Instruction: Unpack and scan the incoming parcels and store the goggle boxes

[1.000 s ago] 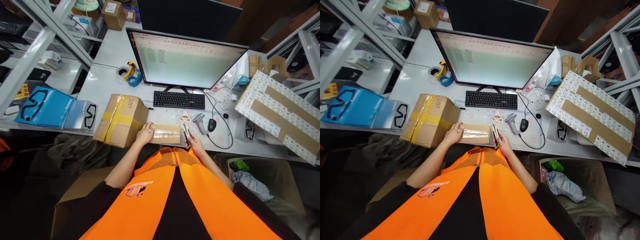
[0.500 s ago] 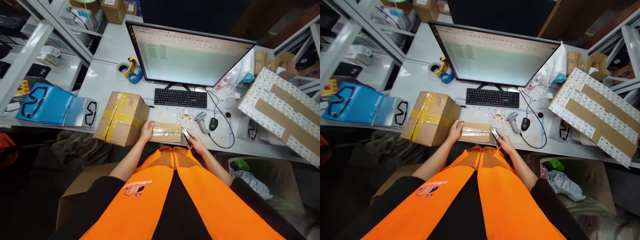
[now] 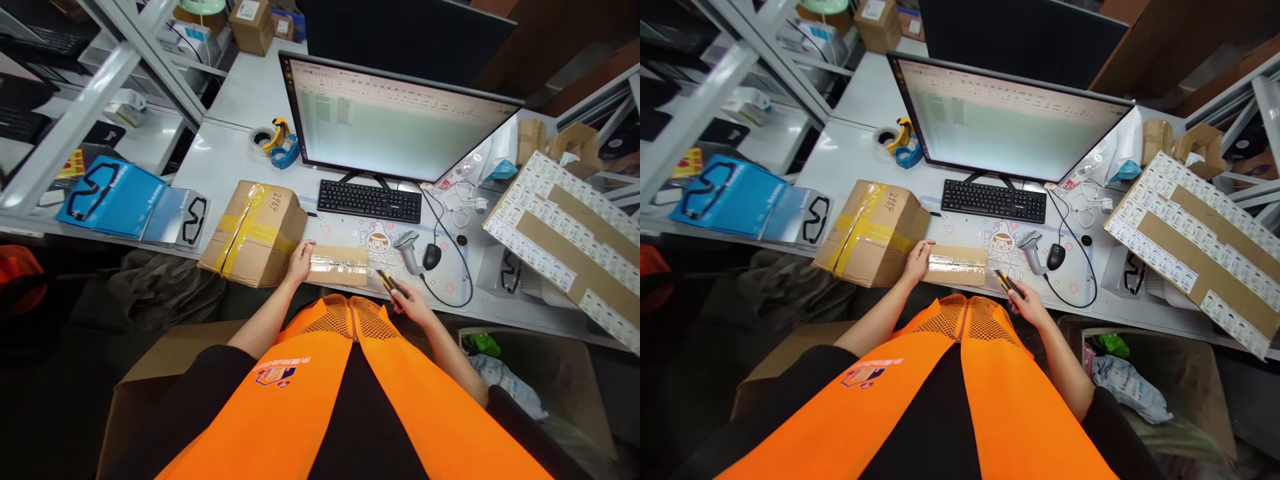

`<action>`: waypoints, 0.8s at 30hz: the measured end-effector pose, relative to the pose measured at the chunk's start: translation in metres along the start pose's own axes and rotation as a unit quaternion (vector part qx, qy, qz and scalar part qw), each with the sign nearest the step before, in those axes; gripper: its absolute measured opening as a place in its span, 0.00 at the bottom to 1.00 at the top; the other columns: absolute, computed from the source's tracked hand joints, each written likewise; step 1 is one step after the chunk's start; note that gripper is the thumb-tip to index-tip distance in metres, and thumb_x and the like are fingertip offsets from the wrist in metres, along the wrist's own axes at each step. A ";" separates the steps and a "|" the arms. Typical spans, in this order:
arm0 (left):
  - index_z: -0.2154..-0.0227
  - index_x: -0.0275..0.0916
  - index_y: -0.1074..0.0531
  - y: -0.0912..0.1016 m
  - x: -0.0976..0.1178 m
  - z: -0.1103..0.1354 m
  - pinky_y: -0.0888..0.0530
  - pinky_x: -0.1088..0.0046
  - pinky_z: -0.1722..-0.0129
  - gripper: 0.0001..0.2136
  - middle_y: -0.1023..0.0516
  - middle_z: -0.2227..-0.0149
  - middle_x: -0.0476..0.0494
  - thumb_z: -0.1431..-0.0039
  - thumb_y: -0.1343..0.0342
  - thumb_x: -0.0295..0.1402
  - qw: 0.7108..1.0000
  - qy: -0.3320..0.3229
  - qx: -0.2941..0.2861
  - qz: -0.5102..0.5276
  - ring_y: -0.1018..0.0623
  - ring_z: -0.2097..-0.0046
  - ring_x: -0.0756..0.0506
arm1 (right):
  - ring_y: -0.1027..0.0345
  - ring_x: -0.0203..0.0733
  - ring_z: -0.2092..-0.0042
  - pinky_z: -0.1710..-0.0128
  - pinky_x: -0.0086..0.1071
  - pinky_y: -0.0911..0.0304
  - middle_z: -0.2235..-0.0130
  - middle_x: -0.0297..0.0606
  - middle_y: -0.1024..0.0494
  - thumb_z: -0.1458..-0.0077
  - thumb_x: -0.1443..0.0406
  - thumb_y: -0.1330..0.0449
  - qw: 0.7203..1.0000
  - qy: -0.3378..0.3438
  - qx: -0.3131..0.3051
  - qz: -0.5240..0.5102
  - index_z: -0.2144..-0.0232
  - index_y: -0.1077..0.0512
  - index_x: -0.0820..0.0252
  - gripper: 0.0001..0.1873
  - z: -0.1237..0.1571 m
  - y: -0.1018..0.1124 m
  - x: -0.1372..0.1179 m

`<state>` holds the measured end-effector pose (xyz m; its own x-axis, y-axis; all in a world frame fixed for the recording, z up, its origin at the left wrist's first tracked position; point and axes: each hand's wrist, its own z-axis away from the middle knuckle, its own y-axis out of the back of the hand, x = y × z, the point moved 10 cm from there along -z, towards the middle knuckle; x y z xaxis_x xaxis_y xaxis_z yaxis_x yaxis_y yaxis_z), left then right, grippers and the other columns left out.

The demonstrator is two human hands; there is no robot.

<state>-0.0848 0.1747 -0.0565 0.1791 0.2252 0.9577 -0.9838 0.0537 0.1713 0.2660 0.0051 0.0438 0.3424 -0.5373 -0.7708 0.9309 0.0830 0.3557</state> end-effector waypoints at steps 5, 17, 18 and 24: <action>0.48 0.39 0.19 0.003 -0.006 -0.001 0.26 0.58 0.34 0.25 0.17 0.41 0.36 0.24 0.57 0.49 0.997 -0.008 -0.009 0.075 0.20 0.39 0.38 | 0.21 0.57 0.45 0.42 0.47 0.27 0.45 0.44 0.15 0.28 0.50 0.43 0.929 0.201 -0.045 0.307 0.38 0.20 0.50 0.25 -0.037 -0.037 -0.116; 0.51 0.35 0.17 0.006 -0.008 0.001 0.26 0.57 0.35 0.36 0.16 0.43 0.31 0.21 0.68 0.54 0.998 -0.033 0.014 0.048 0.18 0.40 0.38 | 0.20 0.51 0.48 0.47 0.36 0.30 0.46 0.44 0.15 0.23 0.54 0.49 0.779 0.164 -0.185 0.576 0.37 0.21 0.50 0.23 -0.075 -0.178 -0.172; 0.51 0.35 0.18 0.007 -0.008 0.001 0.26 0.57 0.35 0.35 0.16 0.44 0.31 0.21 0.67 0.53 0.999 -0.035 0.014 0.037 0.18 0.41 0.38 | 0.20 0.51 0.48 0.48 0.36 0.30 0.47 0.46 0.14 0.23 0.54 0.49 0.771 0.159 -0.192 0.587 0.38 0.20 0.52 0.23 -0.073 -0.171 -0.171; 0.52 0.35 0.20 0.010 0.008 0.003 0.24 0.61 0.41 0.23 0.15 0.48 0.33 0.21 0.58 0.43 0.997 -0.048 0.002 -0.065 0.18 0.45 0.38 | 0.19 0.56 0.47 0.50 0.40 0.29 0.48 0.50 0.14 0.25 0.54 0.47 0.756 0.061 -0.122 0.640 0.39 0.19 0.51 0.23 -0.050 -0.045 -0.140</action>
<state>-0.0933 0.1743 -0.0465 0.3035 0.1233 0.9448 -0.9523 0.0727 0.2964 0.1824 0.1183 0.1095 0.9779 0.1954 0.0748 -0.1835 0.6295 0.7550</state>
